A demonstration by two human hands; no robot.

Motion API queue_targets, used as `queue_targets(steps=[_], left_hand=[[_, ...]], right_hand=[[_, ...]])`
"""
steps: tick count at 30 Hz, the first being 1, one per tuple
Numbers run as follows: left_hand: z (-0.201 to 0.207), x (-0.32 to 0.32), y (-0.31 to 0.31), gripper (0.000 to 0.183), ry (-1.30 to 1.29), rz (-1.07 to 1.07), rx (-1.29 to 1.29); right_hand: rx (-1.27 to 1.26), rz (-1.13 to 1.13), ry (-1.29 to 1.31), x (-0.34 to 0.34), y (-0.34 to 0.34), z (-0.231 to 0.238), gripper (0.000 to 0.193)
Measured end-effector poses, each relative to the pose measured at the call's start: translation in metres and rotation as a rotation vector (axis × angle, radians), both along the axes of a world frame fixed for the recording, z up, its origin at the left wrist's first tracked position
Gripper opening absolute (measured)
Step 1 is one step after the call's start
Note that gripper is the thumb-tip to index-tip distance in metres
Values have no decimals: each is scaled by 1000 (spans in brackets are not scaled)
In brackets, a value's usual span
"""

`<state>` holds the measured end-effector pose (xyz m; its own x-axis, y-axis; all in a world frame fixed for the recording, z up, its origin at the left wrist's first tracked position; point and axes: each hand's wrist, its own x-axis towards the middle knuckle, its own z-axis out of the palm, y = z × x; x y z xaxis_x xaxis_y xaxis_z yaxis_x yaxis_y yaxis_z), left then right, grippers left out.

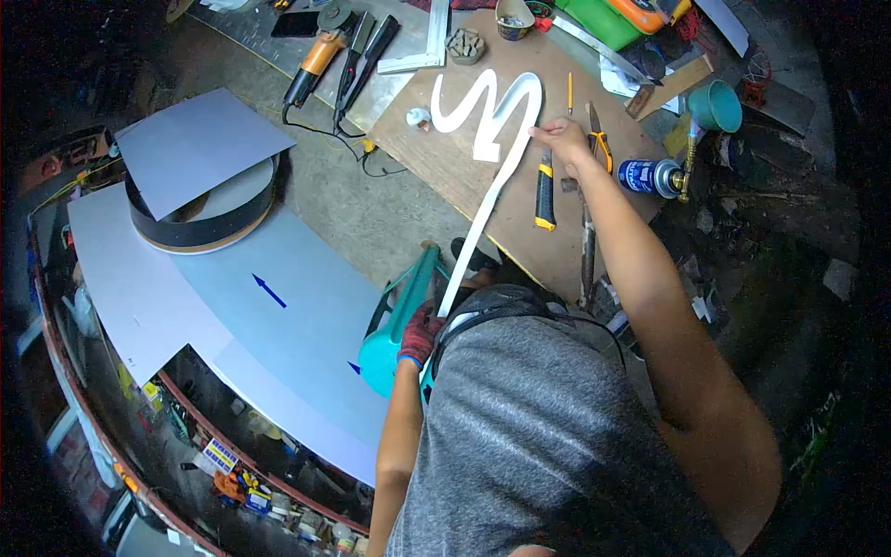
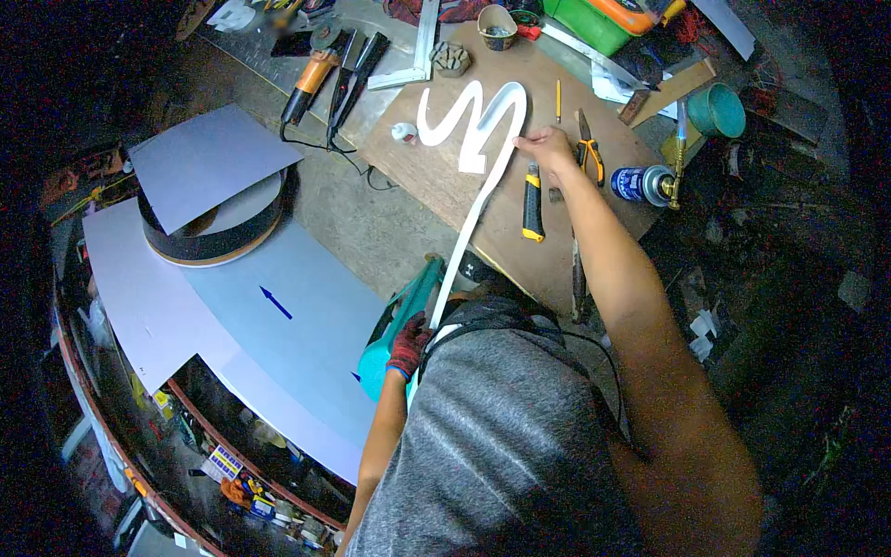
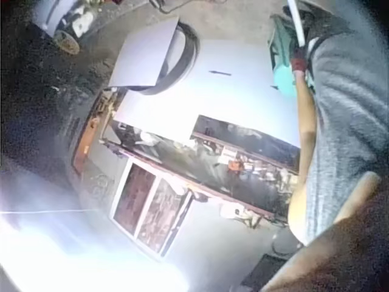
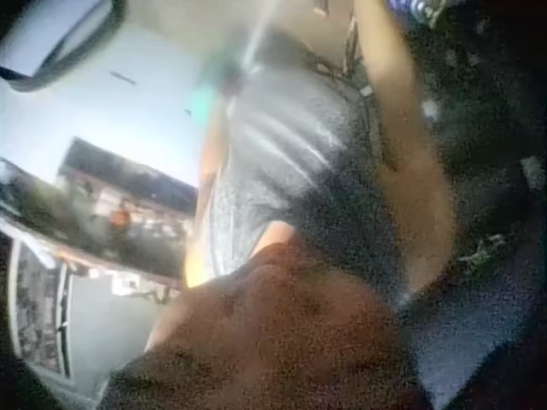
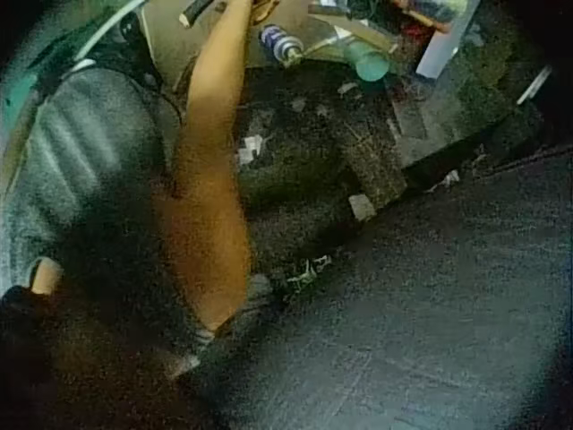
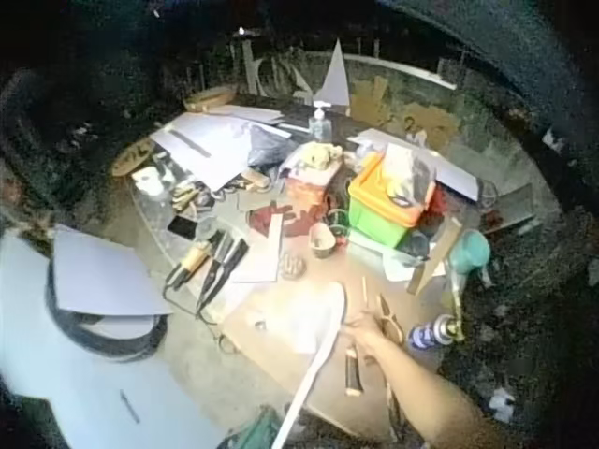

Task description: The user is fabricating a curved 3D sign letter by heating and bending a white plastic strip.

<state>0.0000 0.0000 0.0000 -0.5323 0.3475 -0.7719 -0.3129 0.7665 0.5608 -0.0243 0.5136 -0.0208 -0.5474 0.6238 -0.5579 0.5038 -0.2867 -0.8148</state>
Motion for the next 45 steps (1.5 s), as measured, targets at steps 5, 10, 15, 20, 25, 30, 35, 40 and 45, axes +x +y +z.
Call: queue_targets(steps=[5,10,15,20,25,30,35,40,45], left_hand=[[-19,4,-18,57,-36,-54,-14],[-25,10,-19,56,15,-94,37],[-14,8,-11,52,54,-188,-46],[-55,26,-64,56,-142,244,96],[-39,22,-48,57,-21,85,29],[11,12,-6,57,137,-161,-150],[3,18,-20,57,135,-69,-116],[5,14,-8,59,116,-84,-89],[8,13,-4,61,104,-77,-150]], right_hand=[[-9,-2,9,-7,-8,5,37],[-20,-4,-10,-4,-1,-15,38],[-11,-14,-13,-3,-1,-5,39],[2,1,-27,-18,-13,14,40],[17,-12,-66,-10,-7,9,40],[-21,-20,-41,-7,2,-18,42],[11,8,-87,-14,-9,4,42],[59,19,-79,-11,-2,-1,39],[81,30,-92,-11,-3,1,40]])
